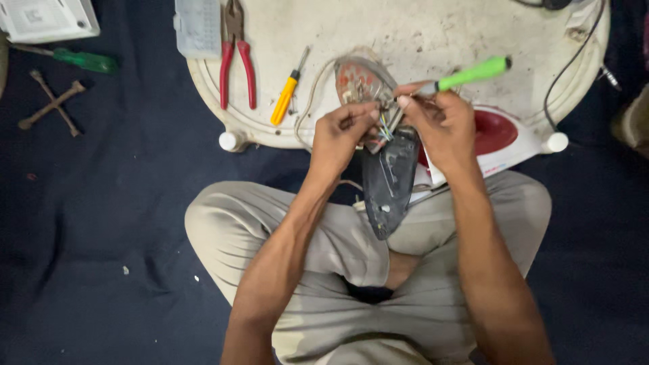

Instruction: The person sits on the floor and uses a green-handled screwdriver to adjust screws and wires inside the disassembled base of a clothes iron. They repeatedly tighten and loosen connections while manipulating the internal components.

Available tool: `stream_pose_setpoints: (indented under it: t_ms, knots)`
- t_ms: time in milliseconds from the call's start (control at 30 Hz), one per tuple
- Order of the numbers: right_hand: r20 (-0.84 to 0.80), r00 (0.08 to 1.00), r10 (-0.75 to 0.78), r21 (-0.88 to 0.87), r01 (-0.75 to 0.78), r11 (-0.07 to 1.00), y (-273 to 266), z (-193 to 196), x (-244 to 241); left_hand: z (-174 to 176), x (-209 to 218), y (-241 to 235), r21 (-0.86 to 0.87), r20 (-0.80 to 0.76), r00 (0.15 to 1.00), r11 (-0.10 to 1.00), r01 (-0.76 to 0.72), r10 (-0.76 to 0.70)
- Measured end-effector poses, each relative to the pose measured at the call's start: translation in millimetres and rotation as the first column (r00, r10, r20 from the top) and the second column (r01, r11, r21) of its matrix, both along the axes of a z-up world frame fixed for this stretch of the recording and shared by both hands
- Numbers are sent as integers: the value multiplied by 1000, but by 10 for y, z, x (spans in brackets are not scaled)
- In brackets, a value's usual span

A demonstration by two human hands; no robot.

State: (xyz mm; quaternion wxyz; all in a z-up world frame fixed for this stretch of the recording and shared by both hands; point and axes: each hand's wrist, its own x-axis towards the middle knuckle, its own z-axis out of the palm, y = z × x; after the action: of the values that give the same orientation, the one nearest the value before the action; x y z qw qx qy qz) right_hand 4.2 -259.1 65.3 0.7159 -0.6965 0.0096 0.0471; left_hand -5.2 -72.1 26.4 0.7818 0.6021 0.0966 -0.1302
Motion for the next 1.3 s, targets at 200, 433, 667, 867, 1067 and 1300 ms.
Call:
stream_pose_setpoints:
  t_ms: [200, 433, 667, 867, 1067, 1300]
  knots:
    - [205, 979, 14, -221, 33, 975, 41, 318, -102, 177, -34, 4, -100, -24, 1000, 995, 14, -17]
    - [230, 973, 13, -342, 69, 937, 103, 530, -25, 330, 4, 37, -224, -86, 996, 975, -6, -13]
    - [293, 955, 52, -282, 35, 959, 123, 574, 0, 393, 40, 81, -290, -103, 994, 957, 2, -33]
    - [230, 973, 27, -206, 22, 978, 135, 570, 34, 443, 51, 101, -302, -146, 988, 953, -2, -44]
    - [199, 979, 46, -268, 9, 963, 103, 504, 59, 421, 64, 97, -310, -143, 989, 951, -6, -41]
    - [145, 989, 41, -115, -24, 993, 113, 414, 59, 382, 74, 110, -299, -144, 989, 954, -11, -33]
